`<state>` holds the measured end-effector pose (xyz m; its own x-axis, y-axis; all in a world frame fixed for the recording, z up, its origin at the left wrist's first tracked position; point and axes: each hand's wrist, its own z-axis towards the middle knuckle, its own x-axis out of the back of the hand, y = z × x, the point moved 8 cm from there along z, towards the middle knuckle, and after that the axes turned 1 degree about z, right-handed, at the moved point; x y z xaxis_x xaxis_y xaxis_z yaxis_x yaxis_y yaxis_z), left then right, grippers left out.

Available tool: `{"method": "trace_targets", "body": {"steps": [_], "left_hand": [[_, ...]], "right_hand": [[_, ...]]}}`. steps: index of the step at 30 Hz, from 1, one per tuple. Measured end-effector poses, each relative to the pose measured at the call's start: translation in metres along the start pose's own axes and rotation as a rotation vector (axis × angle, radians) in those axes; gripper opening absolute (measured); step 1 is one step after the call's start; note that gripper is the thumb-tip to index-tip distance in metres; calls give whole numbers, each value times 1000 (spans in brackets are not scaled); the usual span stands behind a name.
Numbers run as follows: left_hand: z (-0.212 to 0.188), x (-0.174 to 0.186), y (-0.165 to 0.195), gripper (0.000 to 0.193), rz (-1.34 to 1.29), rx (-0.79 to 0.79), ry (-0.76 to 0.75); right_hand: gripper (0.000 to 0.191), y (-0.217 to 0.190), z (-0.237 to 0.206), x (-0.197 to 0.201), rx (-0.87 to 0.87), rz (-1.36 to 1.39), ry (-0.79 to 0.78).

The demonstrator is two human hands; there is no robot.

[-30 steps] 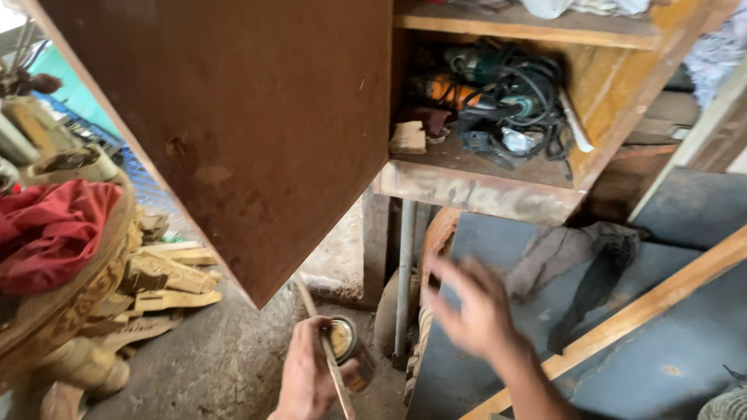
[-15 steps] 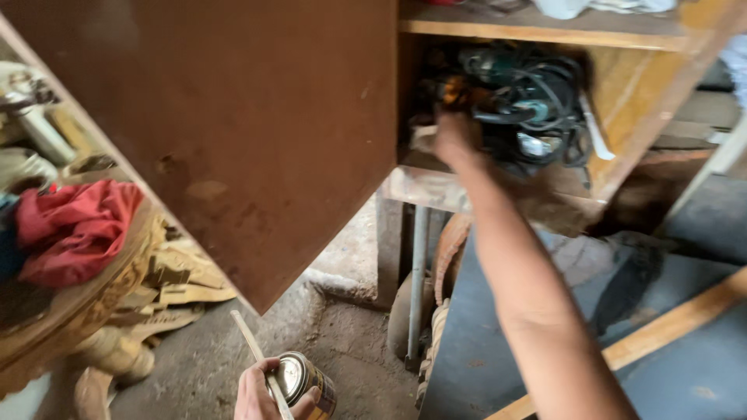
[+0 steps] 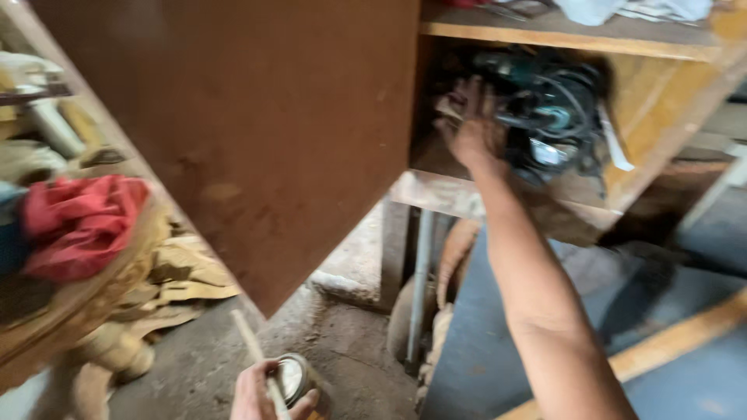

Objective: The person carries a can of wood stain and a wooden stirring stick across a furniture workshop, places the can on a long wooden board, and continuously stirs the stain inside the can with the stick, occasionally scraping the can rim with a knife-like blade.

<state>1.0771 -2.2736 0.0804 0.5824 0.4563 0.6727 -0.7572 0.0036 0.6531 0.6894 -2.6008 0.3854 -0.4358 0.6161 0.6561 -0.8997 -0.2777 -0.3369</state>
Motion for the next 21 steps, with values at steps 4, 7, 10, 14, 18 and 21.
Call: {"method": "trace_targets", "body": {"steps": [4,7,10,14,18,21], "left_hand": [[9,-18,-6,90,18,7,27],[6,-25,-6,91,12,34,-15],[3,-28,0,91,-13,-4,-58],[6,-32,0,95,-2,42,-119],[8,-16,13,90,-48,-28,-47],[11,-10,22,89,-32,-5,-111]], "right_hand": [[111,-9,-13,5,218,-180,150],[100,2,-27,-2,251,-130,146],[69,-1,-53,2,368,-139,249],[33,-34,-121,33,359,227,497],[22,-153,-218,53,944,687,348],[42,-231,-258,59,1162,284,327]]}}
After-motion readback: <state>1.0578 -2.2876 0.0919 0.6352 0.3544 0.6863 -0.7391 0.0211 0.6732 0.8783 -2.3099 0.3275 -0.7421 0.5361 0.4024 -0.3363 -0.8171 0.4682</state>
